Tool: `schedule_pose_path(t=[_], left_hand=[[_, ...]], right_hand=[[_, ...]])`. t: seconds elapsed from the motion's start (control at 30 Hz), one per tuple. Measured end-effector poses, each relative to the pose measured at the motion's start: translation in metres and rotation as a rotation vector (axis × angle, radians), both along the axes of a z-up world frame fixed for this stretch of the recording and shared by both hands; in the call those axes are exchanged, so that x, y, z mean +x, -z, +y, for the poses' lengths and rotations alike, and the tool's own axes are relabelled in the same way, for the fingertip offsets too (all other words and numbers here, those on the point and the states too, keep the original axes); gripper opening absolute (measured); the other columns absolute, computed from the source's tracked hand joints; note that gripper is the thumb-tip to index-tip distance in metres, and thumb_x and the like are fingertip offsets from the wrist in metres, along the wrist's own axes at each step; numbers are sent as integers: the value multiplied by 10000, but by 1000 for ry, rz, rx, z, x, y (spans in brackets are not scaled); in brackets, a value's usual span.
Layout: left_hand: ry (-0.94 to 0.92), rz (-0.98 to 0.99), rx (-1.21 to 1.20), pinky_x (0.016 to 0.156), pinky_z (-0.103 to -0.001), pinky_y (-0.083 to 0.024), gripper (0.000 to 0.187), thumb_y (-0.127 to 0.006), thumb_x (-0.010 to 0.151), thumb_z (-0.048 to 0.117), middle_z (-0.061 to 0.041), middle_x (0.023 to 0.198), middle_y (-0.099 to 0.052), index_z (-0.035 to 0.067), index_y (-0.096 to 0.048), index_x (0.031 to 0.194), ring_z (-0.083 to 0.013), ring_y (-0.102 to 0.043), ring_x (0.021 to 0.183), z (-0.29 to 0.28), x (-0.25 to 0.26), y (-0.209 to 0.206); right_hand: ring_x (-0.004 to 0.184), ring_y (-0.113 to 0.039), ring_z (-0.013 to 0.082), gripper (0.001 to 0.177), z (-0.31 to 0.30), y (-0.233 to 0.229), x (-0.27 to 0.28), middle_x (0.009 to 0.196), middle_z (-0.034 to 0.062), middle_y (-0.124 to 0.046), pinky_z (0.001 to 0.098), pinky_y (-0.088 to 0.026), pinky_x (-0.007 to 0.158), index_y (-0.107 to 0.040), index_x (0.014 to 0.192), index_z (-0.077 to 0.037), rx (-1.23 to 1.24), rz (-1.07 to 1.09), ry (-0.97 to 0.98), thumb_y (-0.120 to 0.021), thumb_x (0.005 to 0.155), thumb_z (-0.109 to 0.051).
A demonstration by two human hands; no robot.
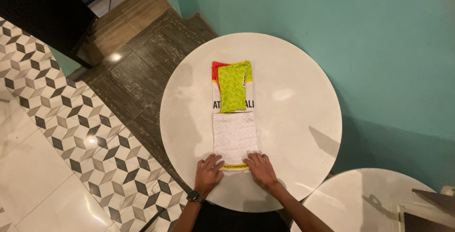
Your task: The person folds shirts by hand on a white table and places them into a cabinet.
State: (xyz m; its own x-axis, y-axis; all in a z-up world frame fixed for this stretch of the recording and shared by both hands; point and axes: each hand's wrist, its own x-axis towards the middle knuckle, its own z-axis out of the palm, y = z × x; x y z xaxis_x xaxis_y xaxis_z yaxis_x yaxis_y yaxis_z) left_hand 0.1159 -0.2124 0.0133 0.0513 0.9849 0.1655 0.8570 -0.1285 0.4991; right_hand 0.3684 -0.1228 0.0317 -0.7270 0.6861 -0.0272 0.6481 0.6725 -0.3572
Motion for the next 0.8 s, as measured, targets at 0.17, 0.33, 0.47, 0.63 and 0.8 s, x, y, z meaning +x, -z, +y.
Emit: schedule_pose_path(t=[0.17,0.33,0.47,0.63,0.8], left_hand=[[-10,-41,-78,967,-492,-412,301,-715,782,157,-28,1295,-683,150,-776,1076,-249,-551,1271,2,-4,-8],[49,-69,-138,973,-523,-378,235,-753,757,227,-38,1237,-702,161,-815,974,-289,-523,1273,7,-6,-27],[162,-194,-94,1058,-549,-343,190,-750,759,230,-37,1198,-747,159,-814,923,-305,-572,1286,9,-14,-49],[161,-353,-621,978,-417,-520,264,-745,804,267,-150,988,-752,136,-814,1022,-298,-668,1020,19,-41,-70],[-89,-1037,-721,837,-344,-566,369,-672,912,304,-87,1011,-797,64,-762,1177,-148,-708,886,89,-69,-32]], right_hand=[[1186,-522,303,460,-2,-2,6,1229,129,-586,505,-355,1032,-606,1256,-84,-72,2,38,-668,800,-91],[1146,-528,304,438,1,-13,6,1174,154,-601,514,-345,1013,-621,1231,-45,-5,25,-16,-682,808,-137],[1140,-553,264,217,19,-46,8,1079,106,-644,430,-360,1079,-695,1040,-97,-429,-211,-23,-652,842,-175],[1092,-598,289,243,53,-48,27,1102,123,-700,416,-469,933,-731,935,-26,-645,345,-163,-766,747,-175],[1040,-702,171,441,115,22,33,1112,60,-775,315,-547,946,-710,1267,-97,-1086,383,387,-744,870,-286]])
